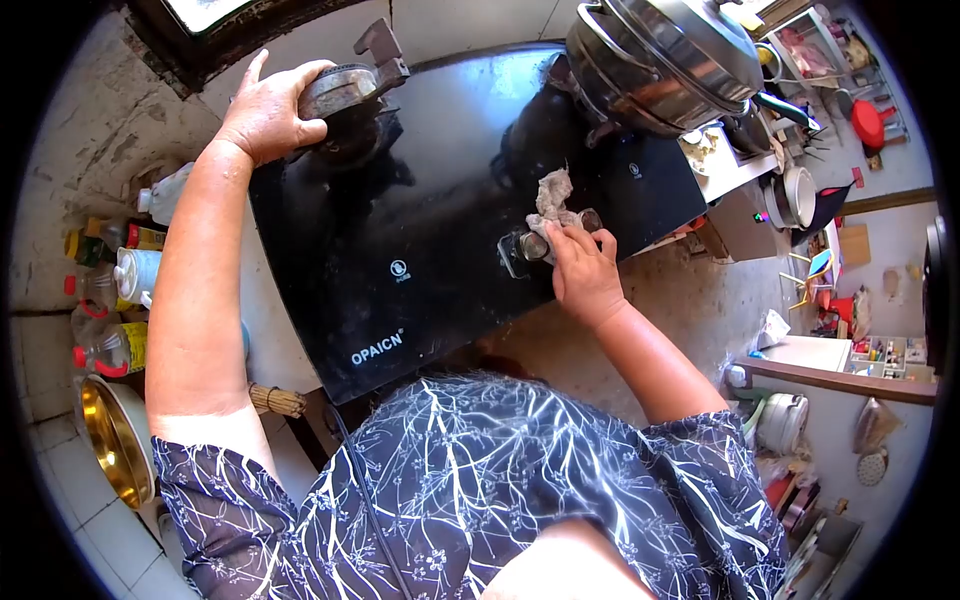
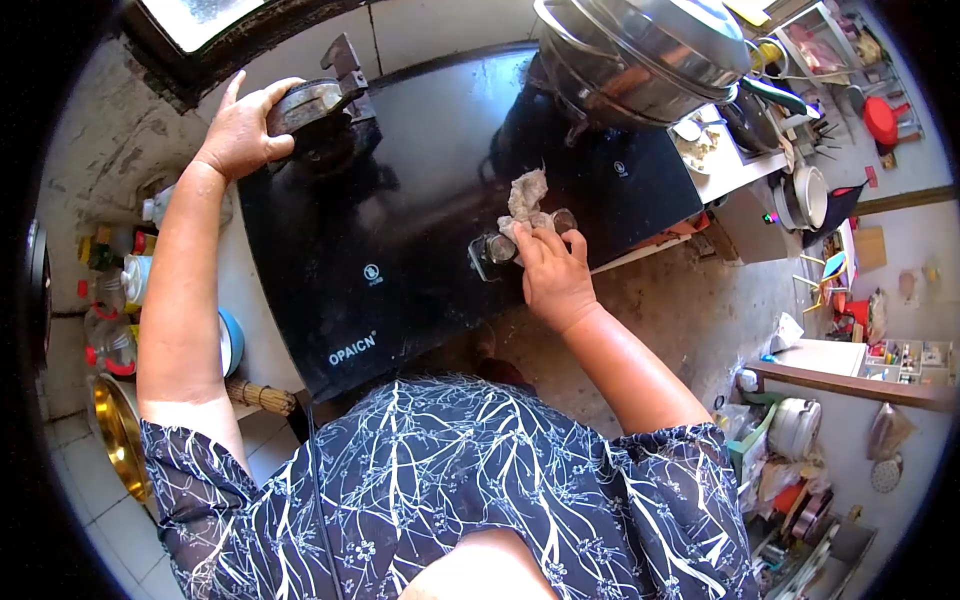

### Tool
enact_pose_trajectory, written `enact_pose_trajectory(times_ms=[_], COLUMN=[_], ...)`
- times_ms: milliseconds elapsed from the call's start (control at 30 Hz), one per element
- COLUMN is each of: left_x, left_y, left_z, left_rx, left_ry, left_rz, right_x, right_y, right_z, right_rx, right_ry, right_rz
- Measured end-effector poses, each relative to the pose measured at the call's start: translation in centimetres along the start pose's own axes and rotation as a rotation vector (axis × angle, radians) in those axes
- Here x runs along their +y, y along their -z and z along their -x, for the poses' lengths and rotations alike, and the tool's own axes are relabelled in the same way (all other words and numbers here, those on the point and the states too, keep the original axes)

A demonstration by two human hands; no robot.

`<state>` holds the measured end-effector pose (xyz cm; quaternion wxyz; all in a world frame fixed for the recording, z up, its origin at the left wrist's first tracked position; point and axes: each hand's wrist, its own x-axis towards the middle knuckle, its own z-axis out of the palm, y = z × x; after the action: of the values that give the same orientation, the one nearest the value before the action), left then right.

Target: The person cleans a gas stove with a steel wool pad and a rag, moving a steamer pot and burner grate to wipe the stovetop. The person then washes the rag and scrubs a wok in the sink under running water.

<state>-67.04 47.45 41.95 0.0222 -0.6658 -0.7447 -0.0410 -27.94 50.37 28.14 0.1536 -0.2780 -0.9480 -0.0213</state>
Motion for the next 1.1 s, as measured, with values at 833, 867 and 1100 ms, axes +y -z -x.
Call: enact_pose_trajectory(times_ms=[833, 867, 1100], left_x=[0.3, 0.2, 0.9], left_y=[-0.5, -0.5, -0.7], left_z=[0.4, 0.4, 1.0], left_rx=[0.05, 0.061, 0.163], left_ry=[-0.014, -0.016, -0.104], left_rz=[-0.053, -0.059, -0.148], right_x=[-7.5, -7.4, -4.4], right_y=[-1.8, -1.7, 2.0], right_z=[-3.8, -2.5, 5.0], right_rx=[-0.145, -0.071, -0.065], right_ry=[0.161, 0.209, 0.119], right_rz=[0.142, 0.075, -0.372])
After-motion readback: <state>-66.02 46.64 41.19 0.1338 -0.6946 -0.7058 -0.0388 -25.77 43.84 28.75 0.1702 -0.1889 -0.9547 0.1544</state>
